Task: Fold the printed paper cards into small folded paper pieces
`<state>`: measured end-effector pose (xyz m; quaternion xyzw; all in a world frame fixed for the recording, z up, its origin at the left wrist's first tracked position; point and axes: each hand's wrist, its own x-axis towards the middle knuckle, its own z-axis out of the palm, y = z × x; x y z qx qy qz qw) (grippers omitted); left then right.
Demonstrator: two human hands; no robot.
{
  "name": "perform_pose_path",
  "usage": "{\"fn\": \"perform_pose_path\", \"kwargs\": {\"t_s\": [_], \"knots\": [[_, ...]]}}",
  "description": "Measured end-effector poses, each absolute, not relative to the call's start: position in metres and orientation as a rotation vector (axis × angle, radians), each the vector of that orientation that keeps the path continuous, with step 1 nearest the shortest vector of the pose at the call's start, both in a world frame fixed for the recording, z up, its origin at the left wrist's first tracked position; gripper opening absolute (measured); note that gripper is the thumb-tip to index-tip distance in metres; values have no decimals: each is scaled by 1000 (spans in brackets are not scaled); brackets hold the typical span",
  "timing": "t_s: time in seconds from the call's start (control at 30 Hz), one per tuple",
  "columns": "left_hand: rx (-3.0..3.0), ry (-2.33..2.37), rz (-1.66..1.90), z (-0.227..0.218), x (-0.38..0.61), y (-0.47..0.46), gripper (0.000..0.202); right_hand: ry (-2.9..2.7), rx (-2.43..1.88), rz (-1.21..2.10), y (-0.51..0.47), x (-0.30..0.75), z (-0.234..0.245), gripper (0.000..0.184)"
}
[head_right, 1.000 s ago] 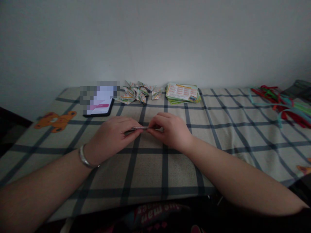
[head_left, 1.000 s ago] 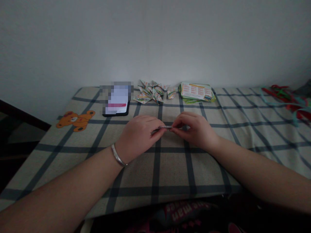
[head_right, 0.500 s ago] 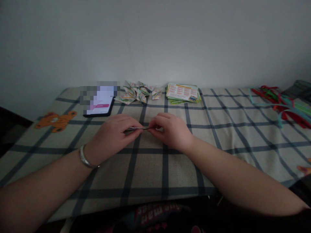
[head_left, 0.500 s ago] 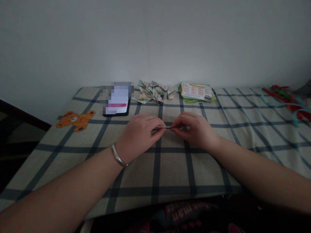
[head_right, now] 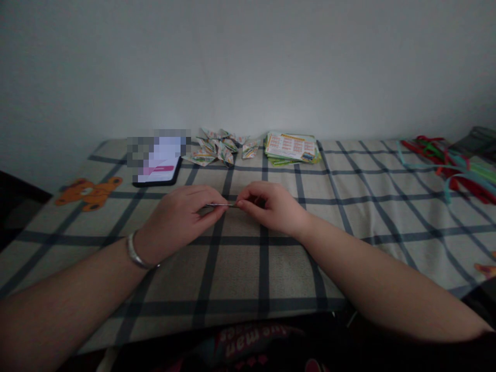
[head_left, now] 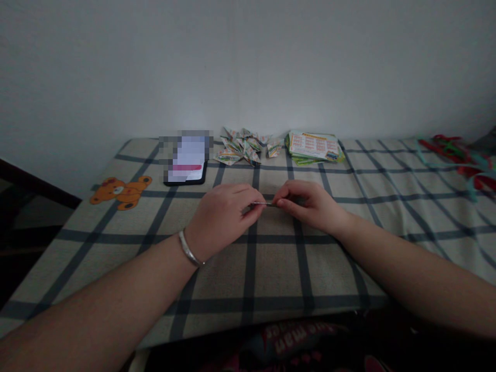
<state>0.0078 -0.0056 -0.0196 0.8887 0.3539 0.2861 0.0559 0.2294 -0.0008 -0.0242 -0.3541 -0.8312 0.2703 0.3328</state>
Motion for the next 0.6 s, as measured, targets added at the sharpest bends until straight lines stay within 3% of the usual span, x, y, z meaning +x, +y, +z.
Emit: {"fn": "perform_pose_path", "kwargs": {"t_s": [0.3, 0.6], "knots": [[2691, 1048, 885, -18, 7, -7, 11, -2137, -935, 766, -3, 227, -23, 8], [2644, 1039, 872, -20, 8, -7, 11, -2238, -879, 596, -3, 228, -26, 6]]}}
